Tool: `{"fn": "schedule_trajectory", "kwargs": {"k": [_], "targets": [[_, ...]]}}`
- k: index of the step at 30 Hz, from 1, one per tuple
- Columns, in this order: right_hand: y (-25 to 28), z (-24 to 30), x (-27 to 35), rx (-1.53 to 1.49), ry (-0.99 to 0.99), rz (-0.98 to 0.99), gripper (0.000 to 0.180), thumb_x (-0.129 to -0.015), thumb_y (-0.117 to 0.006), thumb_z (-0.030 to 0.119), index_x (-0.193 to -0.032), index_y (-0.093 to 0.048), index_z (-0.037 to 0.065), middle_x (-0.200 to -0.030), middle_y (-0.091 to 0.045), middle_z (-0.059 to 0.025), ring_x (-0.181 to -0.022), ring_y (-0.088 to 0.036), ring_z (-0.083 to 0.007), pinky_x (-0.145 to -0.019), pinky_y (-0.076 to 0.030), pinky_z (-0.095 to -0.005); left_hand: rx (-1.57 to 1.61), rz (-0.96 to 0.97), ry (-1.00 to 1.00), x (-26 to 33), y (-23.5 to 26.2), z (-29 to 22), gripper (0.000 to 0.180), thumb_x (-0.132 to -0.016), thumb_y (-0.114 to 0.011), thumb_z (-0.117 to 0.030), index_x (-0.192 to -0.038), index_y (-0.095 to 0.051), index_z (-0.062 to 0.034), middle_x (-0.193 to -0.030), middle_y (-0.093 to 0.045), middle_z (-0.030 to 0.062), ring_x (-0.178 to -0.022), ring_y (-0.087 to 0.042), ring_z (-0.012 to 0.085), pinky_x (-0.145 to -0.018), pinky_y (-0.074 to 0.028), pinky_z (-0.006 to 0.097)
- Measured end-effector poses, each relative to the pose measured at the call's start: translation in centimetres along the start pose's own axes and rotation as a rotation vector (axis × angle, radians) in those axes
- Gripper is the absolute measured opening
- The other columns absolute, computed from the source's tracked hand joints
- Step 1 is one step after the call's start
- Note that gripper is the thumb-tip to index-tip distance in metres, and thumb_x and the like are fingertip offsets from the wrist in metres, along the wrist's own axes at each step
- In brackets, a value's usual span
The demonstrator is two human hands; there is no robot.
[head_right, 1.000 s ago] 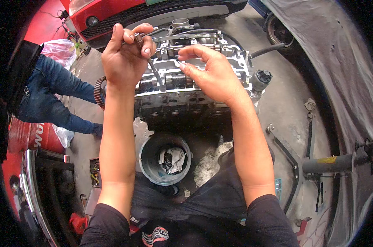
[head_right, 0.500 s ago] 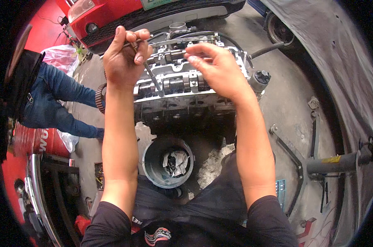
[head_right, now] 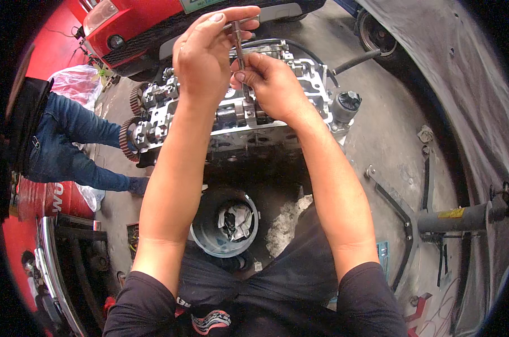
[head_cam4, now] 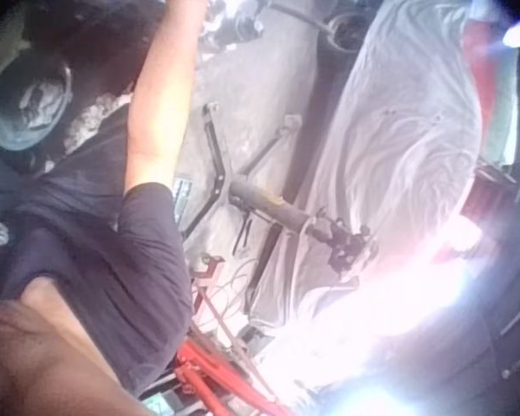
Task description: The person is assembling a car engine, specifically tightening bolts on the cylinder head using a wrench. The person works methodically across the engine block, securing various components.
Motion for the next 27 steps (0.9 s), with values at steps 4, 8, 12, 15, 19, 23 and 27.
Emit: {"fn": "schedule_trajectory", "kwargs": {"k": [4,8,12,15,19,23,27], "targets": [[0.1,-1.1,-0.1,-0.021,0.002,0.003,0.017,-0.104,-0.06,0.011,-0.114,-0.066,-0.002,-0.093,-0.073,-0.0065,-0.089,-0.067,-0.0127,-0.084,-0.053,-0.03,-0.195,-0.024,-0.066,2.8,-0.5,-1.9,0.034,-0.099,-0.05,-0.006,-0.126,-0.064,0.0085,-0.126,-0.067,0.0262,-0.113,-0.068,0.0298,-0.099,-0.055,0.04],[-0.3,-1.7,-0.3,-0.056,-0.069,0.03,0.018,-0.104,-0.061,0.012,-0.114,-0.066,-0.002,-0.093,-0.073,-0.0064,-0.088,-0.067,-0.0123,-0.083,-0.054,-0.0298,-0.147,-0.119,-0.056,3.2,1.1,-1.6,0.03,-0.106,-0.052,-0.011,-0.13,-0.062,0.0051,-0.129,-0.066,0.0255,-0.118,-0.067,0.0282,-0.098,-0.057,0.039],[0.1,-2.2,-0.2,-0.085,-0.082,0.005,0.019,-0.101,-0.065,0.011,-0.113,-0.065,-0.003,-0.095,-0.074,-0.0074,-0.086,-0.068,-0.0123,-0.081,-0.054,-0.03,0.078,-0.113,0.058,2.6,1.5,0.5,0.038,-0.111,-0.044,-0.027,-0.127,-0.06,0.0043,-0.127,-0.066,0.0288,-0.115,-0.067,0.036,-0.098,-0.056,0.046],[-0.4,-0.1,0.6,0.181,-0.02,-0.003,0.024,-0.095,-0.072,0.008,-0.115,-0.067,-0.002,-0.101,-0.077,-0.01,-0.091,-0.07,-0.017,-0.086,-0.055,-0.0336,0.368,-0.216,0.323,2.0,3.7,3.6,0.039,-0.113,-0.038,-0.03,-0.118,-0.057,0.0032,-0.083,-0.063,0.0139,-0.074,-0.059,0.0245,-0.078,-0.051,0.042],[-0.3,-2.1,0.5,0.136,-0.105,-0.098,0.022,-0.096,-0.07,0.011,-0.115,-0.069,0.0,-0.1,-0.077,-0.0145,-0.092,-0.073,-0.022,-0.085,-0.055,-0.0363,0.047,0.197,0.741,-1.3,2.3,7.0,0.032,-0.11,-0.041,-0.021,-0.121,-0.056,0.0056,-0.069,-0.052,0.0019,-0.059,-0.045,0.0158,-0.074,-0.048,0.04],[-0.3,-2.2,0.1,0.171,-0.089,-0.072,0.016,-0.1,-0.066,0.008,-0.111,-0.066,-0.003,-0.094,-0.074,-0.0062,-0.086,-0.067,-0.0115,-0.083,-0.053,-0.0287,-0.197,0.02,0.832,-4.9,4.2,7.1,0.031,-0.108,-0.044,-0.017,-0.119,-0.058,0.0086,-0.084,-0.069,0.0102,-0.072,-0.066,0.0198,-0.088,-0.061,0.051],[-0.8,-1.8,0.4,0.244,-0.021,-0.06,0.011,-0.101,-0.063,0.007,-0.105,-0.064,-0.003,-0.09,-0.073,-0.0064,-0.084,-0.066,-0.0118,-0.081,-0.053,-0.0289,-1.17,0.958,0.164,-6.0,-5.8,2.2,0.016,-0.092,-0.059,-0.009,-0.088,-0.069,0.0024,-0.079,-0.072,0.0189,-0.072,-0.073,0.0257,-0.065,-0.058,0.039]]}}
Point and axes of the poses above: each hand's wrist, its own x-axis away from the middle knuckle, its own y-axis out of the back of the hand, z = x × y, the point moved 10 cm from there along -x, towards the middle knuckle
